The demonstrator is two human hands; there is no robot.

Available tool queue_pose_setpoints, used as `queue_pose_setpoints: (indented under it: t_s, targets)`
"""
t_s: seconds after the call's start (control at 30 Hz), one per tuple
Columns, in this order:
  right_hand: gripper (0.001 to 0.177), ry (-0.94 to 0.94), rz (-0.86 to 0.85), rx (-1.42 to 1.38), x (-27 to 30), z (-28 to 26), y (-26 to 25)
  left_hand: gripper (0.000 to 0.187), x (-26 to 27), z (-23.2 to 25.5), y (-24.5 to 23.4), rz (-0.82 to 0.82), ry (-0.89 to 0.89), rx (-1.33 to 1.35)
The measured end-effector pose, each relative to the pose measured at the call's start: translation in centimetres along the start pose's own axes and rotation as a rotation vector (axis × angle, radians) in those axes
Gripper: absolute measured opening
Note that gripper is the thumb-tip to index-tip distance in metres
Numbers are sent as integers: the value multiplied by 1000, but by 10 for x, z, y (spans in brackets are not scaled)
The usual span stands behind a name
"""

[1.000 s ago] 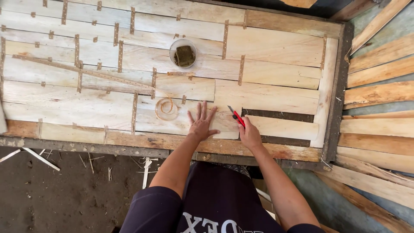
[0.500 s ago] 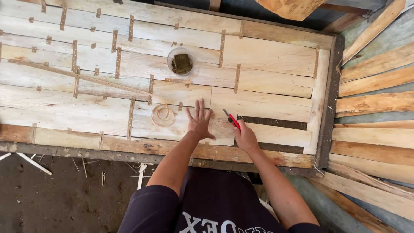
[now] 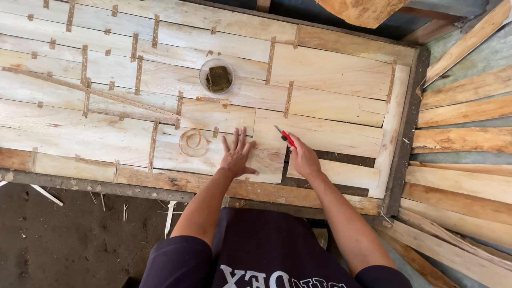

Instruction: Applying glue and thin wood strips to a larger wooden panel.

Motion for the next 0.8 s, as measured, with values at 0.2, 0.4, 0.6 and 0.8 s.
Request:
queue_pose_setpoints:
  t_s: [0.2,0.4,0.6,0.8]
  targets:
    - [49,46,8,28,-14,10,-22,127,1,4,4,23,-20,-4]
    - [62,72,-309,278,-23,1,-12,133,-6,-1,18,47,-12,87]
    - [75,-104,-435,432,-31,5,22,129,0,0,7,10,-25,158]
    - [87,-175,-456,482,-38,-7,33,127,5,1,-1,10,-40,165]
Point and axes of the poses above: each hand's wrist, its own x-axis away from the middle knuckle, its own y-axis out of the palm, z = x × y, the point moved 4 cm from there along -x, towards the middle knuckle, and after that the axes turned 5 degrees about -y, right-handed, at the moved point
